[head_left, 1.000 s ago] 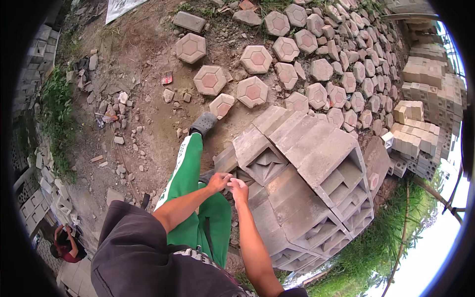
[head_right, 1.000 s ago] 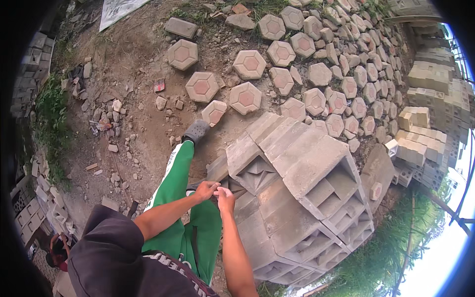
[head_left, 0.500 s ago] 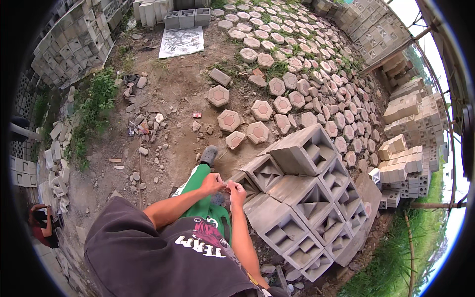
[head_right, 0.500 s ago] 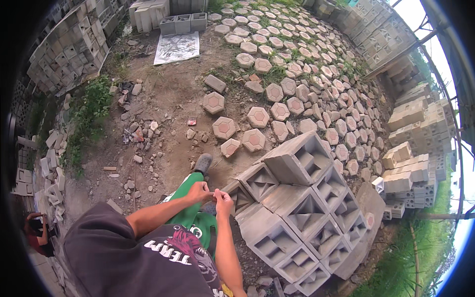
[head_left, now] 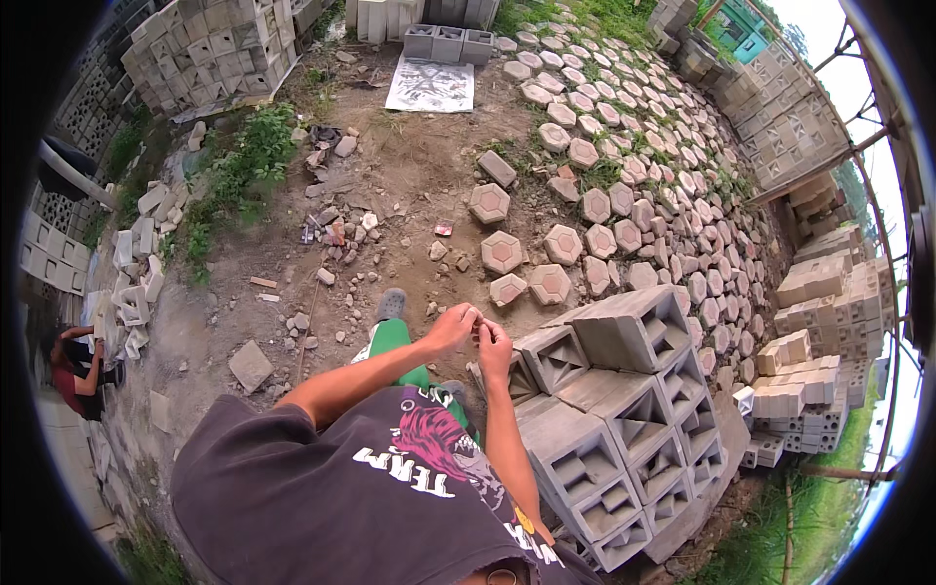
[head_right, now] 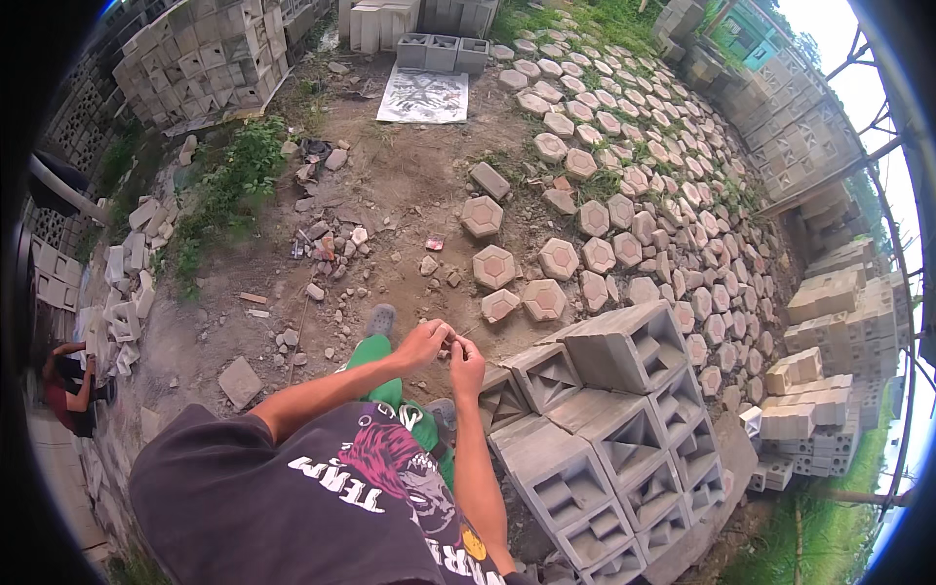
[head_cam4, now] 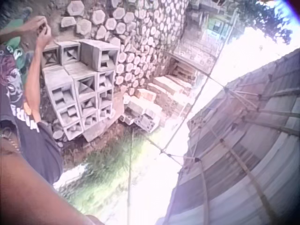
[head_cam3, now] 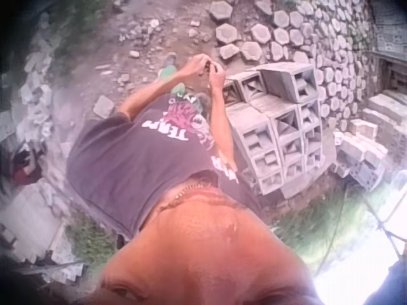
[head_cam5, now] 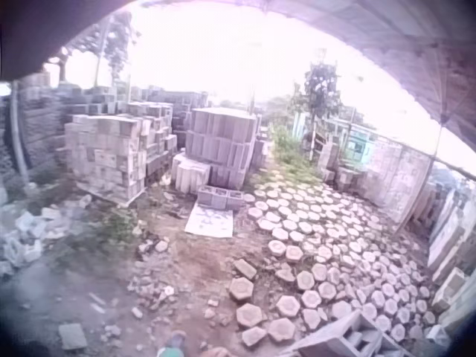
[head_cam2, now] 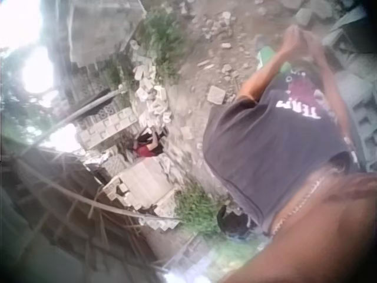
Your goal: The person moves concrete vent blocks one at a time, picking them up from the ground and placing them onto a stack of similar blocks.
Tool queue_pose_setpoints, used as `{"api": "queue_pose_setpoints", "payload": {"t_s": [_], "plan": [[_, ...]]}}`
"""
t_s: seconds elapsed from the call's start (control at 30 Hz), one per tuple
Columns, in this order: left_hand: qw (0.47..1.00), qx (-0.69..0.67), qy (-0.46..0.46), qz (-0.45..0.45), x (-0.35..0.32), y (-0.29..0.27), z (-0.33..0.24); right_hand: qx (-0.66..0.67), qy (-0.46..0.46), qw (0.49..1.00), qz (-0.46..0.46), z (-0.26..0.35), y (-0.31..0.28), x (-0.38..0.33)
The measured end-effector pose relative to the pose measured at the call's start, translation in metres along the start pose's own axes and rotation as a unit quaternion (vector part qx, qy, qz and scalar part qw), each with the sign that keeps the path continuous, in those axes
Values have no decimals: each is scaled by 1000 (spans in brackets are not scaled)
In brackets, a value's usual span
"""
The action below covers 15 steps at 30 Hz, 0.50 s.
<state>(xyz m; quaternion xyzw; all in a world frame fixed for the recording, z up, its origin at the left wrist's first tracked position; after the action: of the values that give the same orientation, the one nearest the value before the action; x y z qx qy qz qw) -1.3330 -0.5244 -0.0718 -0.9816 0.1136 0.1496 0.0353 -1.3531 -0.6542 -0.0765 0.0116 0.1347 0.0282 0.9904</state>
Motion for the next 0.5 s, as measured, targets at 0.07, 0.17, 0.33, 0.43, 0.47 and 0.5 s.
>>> {"api": "queue_pose_setpoints", "payload": {"t_s": [0.07, 0.17, 0.33, 0.43, 0.47, 0.5], "plan": [[1000, 12, -13, 17, 7, -24, -10, -153, -24, 988, -2, 20, 22, 20], [1000, 26, 3, -13, 24, -80, -16, -139, -17, 990, 5, 32, 66, 56], [999, 23, -25, 2, 60, -187, -27, -195, -7, 980, 45, 63, 151, 132], [998, 53, -27, 17, 86, -252, -46, -241, -9, 969, 61, 82, 196, 176], [998, 56, -25, 19, 93, -270, -55, -263, -11, 962, 69, 90, 212, 192], [997, 60, -30, 25, 97, -286, -62, -278, -25, 958, 60, 92, 222, 204]]}}
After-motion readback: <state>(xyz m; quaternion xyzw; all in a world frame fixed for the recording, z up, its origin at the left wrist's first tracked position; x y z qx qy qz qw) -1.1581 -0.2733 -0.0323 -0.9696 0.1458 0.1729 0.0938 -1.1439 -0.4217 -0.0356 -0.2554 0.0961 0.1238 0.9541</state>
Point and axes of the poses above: each hand's wrist, its own x-axis towards the middle knuckle, its own y-axis out of the palm, z = x × y, the point moved 8 cm from there along x, towards the middle knuckle, and after that the axes turned 10 degrees about z, right-handed, at the moved point
